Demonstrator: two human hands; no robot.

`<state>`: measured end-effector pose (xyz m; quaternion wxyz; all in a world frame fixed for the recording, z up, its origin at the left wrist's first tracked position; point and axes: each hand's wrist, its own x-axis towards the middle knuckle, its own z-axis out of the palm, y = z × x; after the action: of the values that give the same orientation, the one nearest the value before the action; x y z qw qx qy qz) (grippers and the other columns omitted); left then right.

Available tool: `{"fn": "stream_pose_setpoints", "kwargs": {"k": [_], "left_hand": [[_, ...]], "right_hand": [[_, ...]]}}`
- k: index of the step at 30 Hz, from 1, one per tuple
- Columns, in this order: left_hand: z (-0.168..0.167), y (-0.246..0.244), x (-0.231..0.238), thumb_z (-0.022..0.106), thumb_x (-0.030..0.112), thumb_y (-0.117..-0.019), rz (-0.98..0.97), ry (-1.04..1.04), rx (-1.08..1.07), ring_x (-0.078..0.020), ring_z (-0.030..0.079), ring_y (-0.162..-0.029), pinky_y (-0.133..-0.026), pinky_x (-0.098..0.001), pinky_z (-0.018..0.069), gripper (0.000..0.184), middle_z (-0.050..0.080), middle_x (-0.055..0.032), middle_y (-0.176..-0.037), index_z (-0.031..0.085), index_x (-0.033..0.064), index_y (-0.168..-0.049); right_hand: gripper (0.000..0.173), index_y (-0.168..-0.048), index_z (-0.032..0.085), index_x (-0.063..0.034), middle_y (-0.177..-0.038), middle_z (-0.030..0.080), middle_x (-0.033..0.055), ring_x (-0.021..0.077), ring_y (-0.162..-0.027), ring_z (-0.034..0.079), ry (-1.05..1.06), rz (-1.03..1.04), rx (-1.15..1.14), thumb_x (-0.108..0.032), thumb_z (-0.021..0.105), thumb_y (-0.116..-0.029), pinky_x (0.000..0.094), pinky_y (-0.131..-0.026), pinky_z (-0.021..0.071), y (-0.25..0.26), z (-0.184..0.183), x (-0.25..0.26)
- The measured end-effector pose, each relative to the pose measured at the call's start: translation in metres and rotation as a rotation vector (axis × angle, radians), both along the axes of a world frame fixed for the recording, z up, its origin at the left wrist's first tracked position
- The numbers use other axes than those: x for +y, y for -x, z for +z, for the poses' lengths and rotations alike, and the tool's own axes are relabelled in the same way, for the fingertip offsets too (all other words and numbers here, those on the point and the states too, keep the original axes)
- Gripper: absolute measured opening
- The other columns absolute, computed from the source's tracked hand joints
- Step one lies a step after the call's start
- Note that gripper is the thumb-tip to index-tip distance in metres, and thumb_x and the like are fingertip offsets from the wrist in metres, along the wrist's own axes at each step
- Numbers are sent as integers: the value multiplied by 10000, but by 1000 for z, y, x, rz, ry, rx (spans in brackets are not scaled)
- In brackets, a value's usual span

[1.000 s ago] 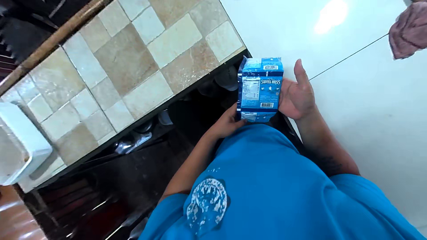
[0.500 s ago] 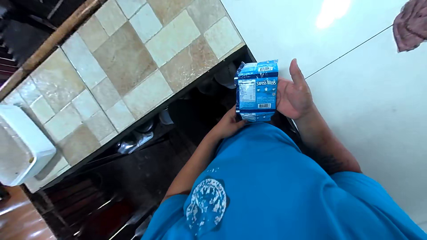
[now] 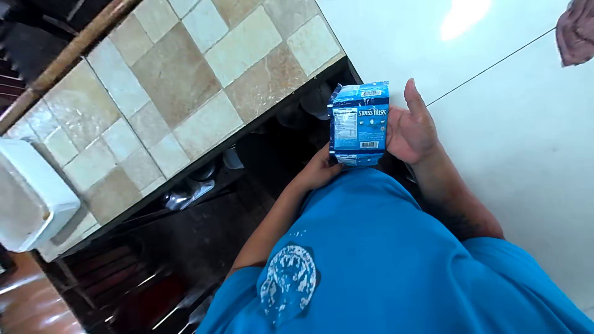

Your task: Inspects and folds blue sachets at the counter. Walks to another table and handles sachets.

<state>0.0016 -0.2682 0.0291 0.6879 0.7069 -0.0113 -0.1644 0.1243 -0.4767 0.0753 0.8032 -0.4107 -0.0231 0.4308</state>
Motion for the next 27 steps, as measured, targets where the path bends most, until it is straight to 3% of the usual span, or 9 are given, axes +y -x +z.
{"fn": "stream_pose_setpoints", "kwargs": {"k": [27], "left_hand": [[-4,8,3,600,-111,-914,8,-24,9,-71,656,-1082,-960,-268,558,505,642,-84,-1251,465,-40,-1396]], "right_hand": [[836,-1449,446,-50,-1297,654,125,223,-1203,643,-41,14,12,-651,41,-1031,413,-1038,530,8,-9,0]]}}
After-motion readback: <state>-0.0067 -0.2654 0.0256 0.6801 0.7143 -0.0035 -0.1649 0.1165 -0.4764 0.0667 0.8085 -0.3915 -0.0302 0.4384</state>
